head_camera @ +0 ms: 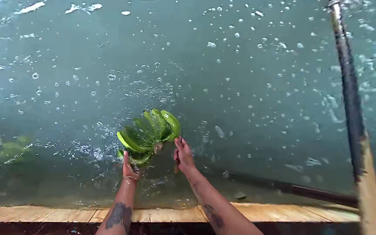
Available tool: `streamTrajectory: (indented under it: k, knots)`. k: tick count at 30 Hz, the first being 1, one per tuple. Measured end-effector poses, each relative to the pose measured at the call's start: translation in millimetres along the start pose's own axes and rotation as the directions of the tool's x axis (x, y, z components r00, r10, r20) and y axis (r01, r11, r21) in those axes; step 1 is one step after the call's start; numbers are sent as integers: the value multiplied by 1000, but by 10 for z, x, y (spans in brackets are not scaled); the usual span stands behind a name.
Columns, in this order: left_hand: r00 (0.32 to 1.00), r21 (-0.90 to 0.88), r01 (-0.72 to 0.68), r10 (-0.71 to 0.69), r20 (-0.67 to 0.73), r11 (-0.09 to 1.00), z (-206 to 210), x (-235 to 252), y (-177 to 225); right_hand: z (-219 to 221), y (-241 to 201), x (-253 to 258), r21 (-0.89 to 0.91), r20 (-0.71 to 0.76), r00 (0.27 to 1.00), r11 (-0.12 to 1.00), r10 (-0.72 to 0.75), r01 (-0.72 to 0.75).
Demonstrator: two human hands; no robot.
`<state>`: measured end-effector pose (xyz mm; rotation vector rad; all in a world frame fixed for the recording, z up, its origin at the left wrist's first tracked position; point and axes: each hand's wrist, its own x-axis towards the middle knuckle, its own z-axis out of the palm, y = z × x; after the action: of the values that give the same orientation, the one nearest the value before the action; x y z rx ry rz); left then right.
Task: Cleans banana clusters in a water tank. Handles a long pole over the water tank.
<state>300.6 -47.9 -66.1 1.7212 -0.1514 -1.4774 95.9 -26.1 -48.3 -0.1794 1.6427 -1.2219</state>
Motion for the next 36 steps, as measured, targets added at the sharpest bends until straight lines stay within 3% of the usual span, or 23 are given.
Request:
streamTrajectory:
  k: [2,4,6,10,14,16,19,21,22,24,27,29,30,33,34,36]
  knots:
    - [980,-97,161,-148,130,982,23,243,-26,-199,-80,55,-279,24,991,951,-129,130]
    - [979,-103,155,-139,146,983,7,243,-76,-306,-236,14,-534,76,958,800,-277,274]
    - [972,-129,155,-128,200,979,3,87,-68,-270,-441,-31,-714,189,938,615,-291,335]
    - [960,-191,192,-143,242,963,273,-344,78,-58,-659,-31,-872,189,961,415,-201,259]
    - [973,-223,204,-172,154,953,607,-629,165,-34,-766,29,-925,137,950,308,-281,224]
    - [985,-248,161,-141,94,955,791,-695,94,7,-776,36,-912,105,964,362,-244,191]
    - [995,-270,97,-84,56,958,903,-640,-57,-91,-699,-268,-712,259,966,679,16,180]
    - [989,-239,137,-118,93,961,917,-607,-7,-239,-749,-468,-543,272,961,818,-41,188]
    - [982,-231,174,-153,106,957,872,-631,30,-361,-756,-433,-533,215,969,818,-119,218]
    - [971,-229,228,-203,127,946,871,-693,193,-477,-779,-123,-692,138,951,661,-276,292]
    - [935,-213,347,-319,154,913,889,-855,400,-305,-790,67,-866,148,936,415,-318,278]
    - [911,-190,404,-377,165,895,901,-893,471,-169,-693,119,-882,155,903,356,-401,310]
    - [901,-188,427,-400,167,884,911,-885,480,-120,-638,120,-868,148,894,378,-423,323]
    - [901,-185,427,-399,173,885,864,-831,386,-105,-490,-79,-676,182,957,677,-227,289]
    - [909,-175,404,-374,181,898,846,-811,355,-128,-468,-135,-558,213,970,799,-120,222]
    - [918,-168,378,-345,196,910,844,-815,285,-182,-460,-154,-357,233,972,931,4,82]
